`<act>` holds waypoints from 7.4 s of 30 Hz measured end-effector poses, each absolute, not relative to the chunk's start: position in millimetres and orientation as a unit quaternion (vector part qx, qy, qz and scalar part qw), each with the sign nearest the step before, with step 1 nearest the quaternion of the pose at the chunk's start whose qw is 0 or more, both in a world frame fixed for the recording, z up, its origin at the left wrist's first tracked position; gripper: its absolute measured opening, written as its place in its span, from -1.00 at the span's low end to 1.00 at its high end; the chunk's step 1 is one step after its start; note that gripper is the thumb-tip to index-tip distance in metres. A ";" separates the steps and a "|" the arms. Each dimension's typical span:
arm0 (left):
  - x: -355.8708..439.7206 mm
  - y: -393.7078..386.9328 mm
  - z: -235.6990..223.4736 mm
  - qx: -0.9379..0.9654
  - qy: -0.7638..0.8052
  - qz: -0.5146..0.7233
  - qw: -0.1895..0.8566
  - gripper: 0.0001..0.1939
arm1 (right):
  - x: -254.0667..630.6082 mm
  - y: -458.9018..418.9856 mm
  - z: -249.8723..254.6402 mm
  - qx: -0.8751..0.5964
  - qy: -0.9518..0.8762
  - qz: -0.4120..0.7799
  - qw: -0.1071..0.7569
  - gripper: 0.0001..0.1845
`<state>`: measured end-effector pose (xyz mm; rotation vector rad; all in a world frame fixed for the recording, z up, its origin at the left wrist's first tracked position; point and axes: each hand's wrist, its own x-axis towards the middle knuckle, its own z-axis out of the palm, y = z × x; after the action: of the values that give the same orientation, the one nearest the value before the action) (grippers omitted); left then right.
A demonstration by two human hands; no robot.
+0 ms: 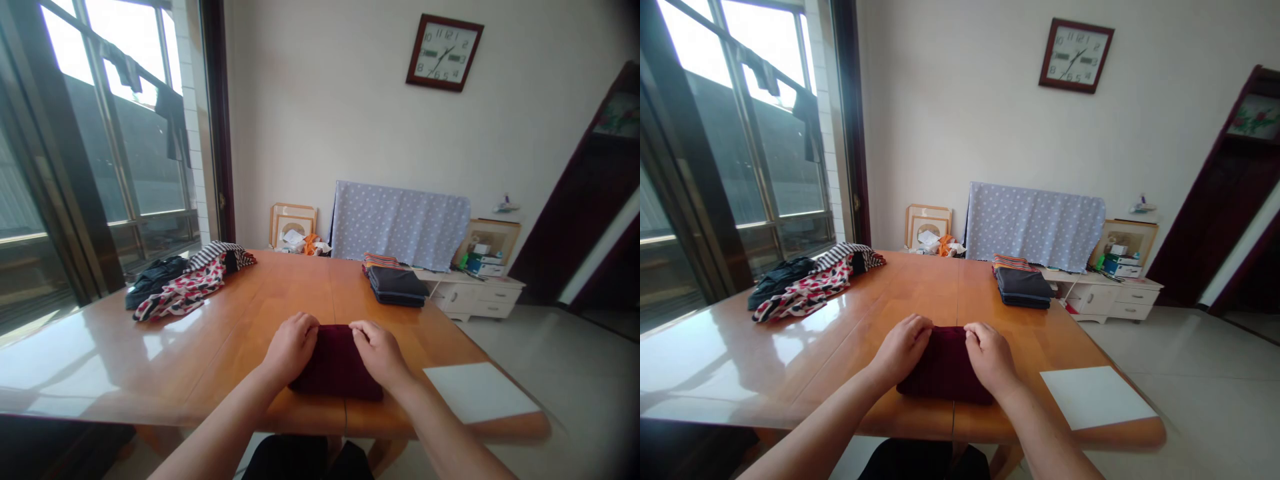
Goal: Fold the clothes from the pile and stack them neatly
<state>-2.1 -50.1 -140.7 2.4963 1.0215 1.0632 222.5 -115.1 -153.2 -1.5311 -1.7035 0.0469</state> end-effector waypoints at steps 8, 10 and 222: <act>11.1 -59.7 -161.9 0.928 0.288 0.209 0.107 -0.49 | 201.7 -115.6 -167.1 -0.630 -0.745 0.093 0.197 -0.35; 9.9 -55.0 -164.5 0.932 0.297 0.178 0.108 -0.42 | 206.9 -111.0 -168.6 -0.641 -0.740 0.116 0.169 -0.30; -18.0 -51.5 -144.9 0.633 0.605 0.227 0.427 -0.73 | 236.9 -138.7 -164.2 -0.777 -0.476 0.246 0.331 -0.71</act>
<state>-18.0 -51.5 -144.9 1.5818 1.5106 0.5661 236.9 -138.7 -164.2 -2.0302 -1.2439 0.6442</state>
